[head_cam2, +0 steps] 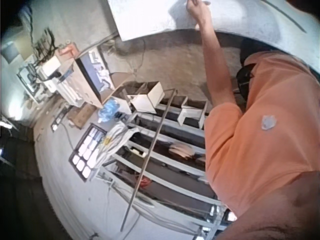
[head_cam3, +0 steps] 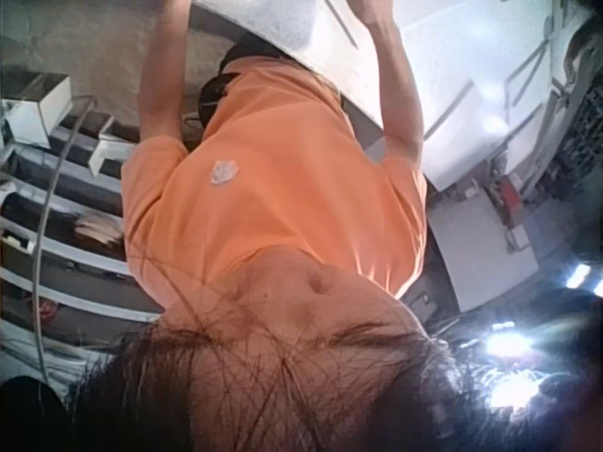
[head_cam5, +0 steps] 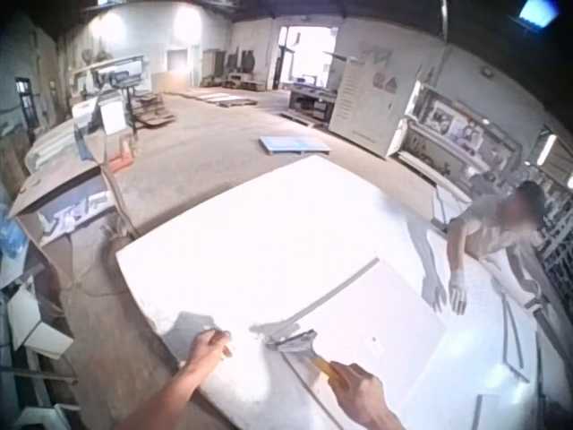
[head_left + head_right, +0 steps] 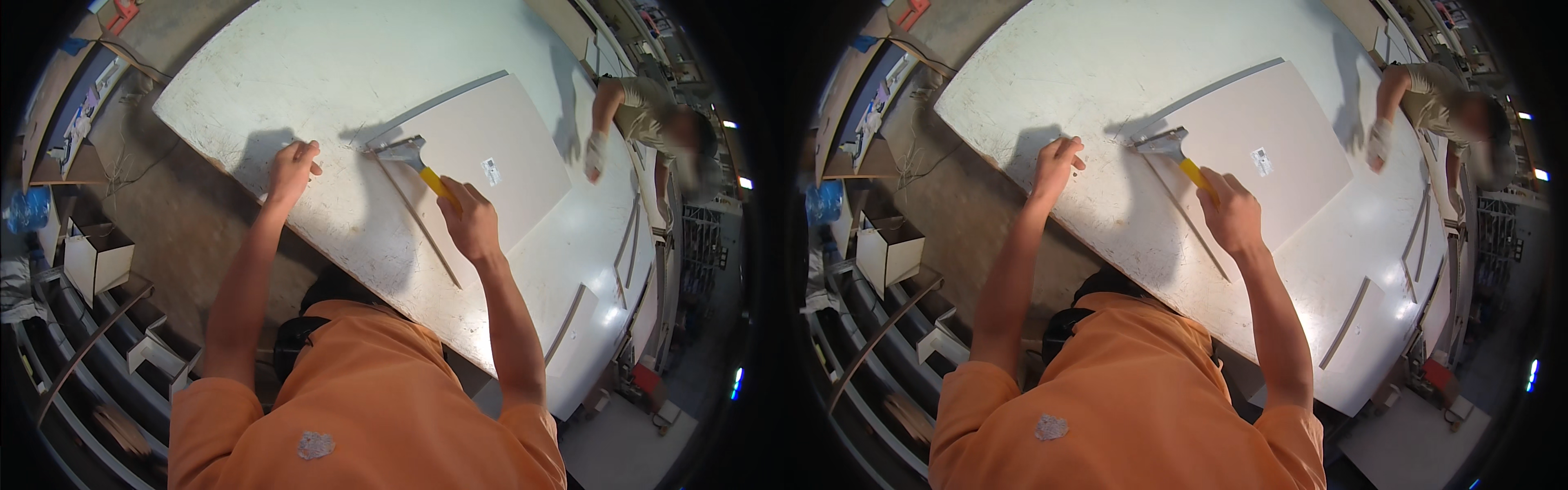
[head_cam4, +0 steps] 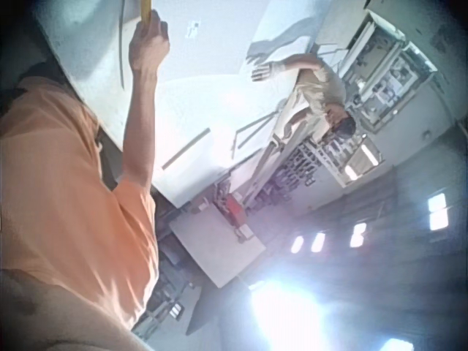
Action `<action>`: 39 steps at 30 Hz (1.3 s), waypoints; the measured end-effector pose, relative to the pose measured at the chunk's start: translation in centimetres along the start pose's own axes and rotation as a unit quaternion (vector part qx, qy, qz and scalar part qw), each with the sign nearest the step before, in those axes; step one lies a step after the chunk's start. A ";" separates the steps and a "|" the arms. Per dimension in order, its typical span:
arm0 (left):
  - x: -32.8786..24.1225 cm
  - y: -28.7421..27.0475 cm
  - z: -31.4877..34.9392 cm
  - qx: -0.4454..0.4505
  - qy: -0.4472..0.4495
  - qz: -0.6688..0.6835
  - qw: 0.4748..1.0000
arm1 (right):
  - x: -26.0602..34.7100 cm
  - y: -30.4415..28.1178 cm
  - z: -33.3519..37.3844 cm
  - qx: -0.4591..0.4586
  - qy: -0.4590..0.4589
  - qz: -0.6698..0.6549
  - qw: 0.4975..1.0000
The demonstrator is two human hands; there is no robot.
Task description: The person scrapes residue off several small white plywood panels using a yellow-handled scraper on a large worktable. They briefly walk to a machine area and touch a blue cable before returning to continue scraping additional panels.
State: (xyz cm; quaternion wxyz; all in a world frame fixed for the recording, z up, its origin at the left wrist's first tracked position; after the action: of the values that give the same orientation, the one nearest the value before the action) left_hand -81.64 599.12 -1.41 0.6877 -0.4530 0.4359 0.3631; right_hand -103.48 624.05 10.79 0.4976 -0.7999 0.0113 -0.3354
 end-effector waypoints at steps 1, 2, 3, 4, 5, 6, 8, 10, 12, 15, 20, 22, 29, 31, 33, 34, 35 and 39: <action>-0.3 0.6 0.0 0.016 0.011 -0.018 1.000 | -0.2 -0.4 1.0 -0.009 0.019 -0.011 1.000; -0.6 1.4 0.0 0.034 0.029 -0.041 0.998 | -0.2 -0.6 2.0 -0.006 0.020 -0.003 1.000; -0.8 2.1 0.0 0.048 0.034 -0.046 0.997 | -0.1 -0.7 3.1 -0.002 0.027 0.006 1.000; -1.1 3.1 0.0 0.060 0.044 -0.051 0.996 | -0.1 -0.8 3.9 0.005 0.040 0.018 0.999; -1.4 4.1 0.1 0.076 0.059 -0.051 0.994 | 0.2 -0.8 4.7 0.002 0.044 0.011 0.999; -1.5 5.1 0.1 0.086 0.050 -0.035 0.994 | 0.6 -0.7 5.4 0.002 0.054 0.007 0.999; -2.1 7.0 -0.1 0.086 0.073 -0.041 0.993 | 1.3 -0.3 6.5 -0.002 0.081 -0.001 0.997; -2.8 9.0 -0.3 0.084 0.103 -0.057 0.989 | 1.7 -0.1 7.3 -0.007 0.119 0.001 0.993; -3.7 10.5 -0.4 0.075 0.156 -0.083 0.981 | 1.8 -0.4 7.9 -0.018 0.150 -0.009 0.989; -3.7 11.6 0.8 0.105 0.167 -0.139 0.970 | 1.4 -1.7 9.6 -0.033 0.195 -0.020 0.980; -2.4 13.3 10.1 0.278 0.124 -0.152 0.940 | 0.1 -5.3 16.2 -0.032 0.286 -0.023 0.957; -3.1 15.4 14.1 0.341 0.203 -0.185 0.899 | -0.6 -6.9 18.8 -0.046 0.313 -0.022 0.948; -2.8 16.5 11.6 0.363 0.083 -0.180 0.910 | -1.5 -8.5 19.7 -0.087 0.254 -0.007 0.963; -3.0 16.0 10.3 0.350 0.103 -0.171 0.915 | -0.8 -7.2 18.7 -0.070 0.232 0.017 0.970; -2.9 15.7 9.7 0.338 0.109 -0.169 0.920 | 0.0 -6.1 18.0 -0.054 0.226 0.021 0.972; -2.8 15.6 9.8 0.336 0.107 -0.163 0.921 | 0.1 -5.8 17.9 -0.049 0.242 0.024 0.969; -2.7 15.4 9.8 0.331 0.101 -0.157 0.925 | 0.4 -5.4 17.8 -0.045 0.252 0.024 0.966; -2.6 15.6 11.1 0.340 0.106 -0.136 0.925 | 0.8 -5.2 17.4 -0.043 0.266 0.031 0.963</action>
State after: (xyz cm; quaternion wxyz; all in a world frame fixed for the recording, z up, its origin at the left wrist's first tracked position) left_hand -93.52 614.35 -1.47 0.7929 -0.2830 0.5377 0.0461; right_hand -94.94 640.10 10.51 0.4522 -0.7015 0.1822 -0.5199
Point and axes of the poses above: each hand's wrist, its own z-axis away from the middle knuckle, its own y-axis out of the palm, x = y × z, the point moved 7 cm from there along -z, towards the middle knuckle, and after that the axes turned 13 degrees about -x, right-handed, at the moved point
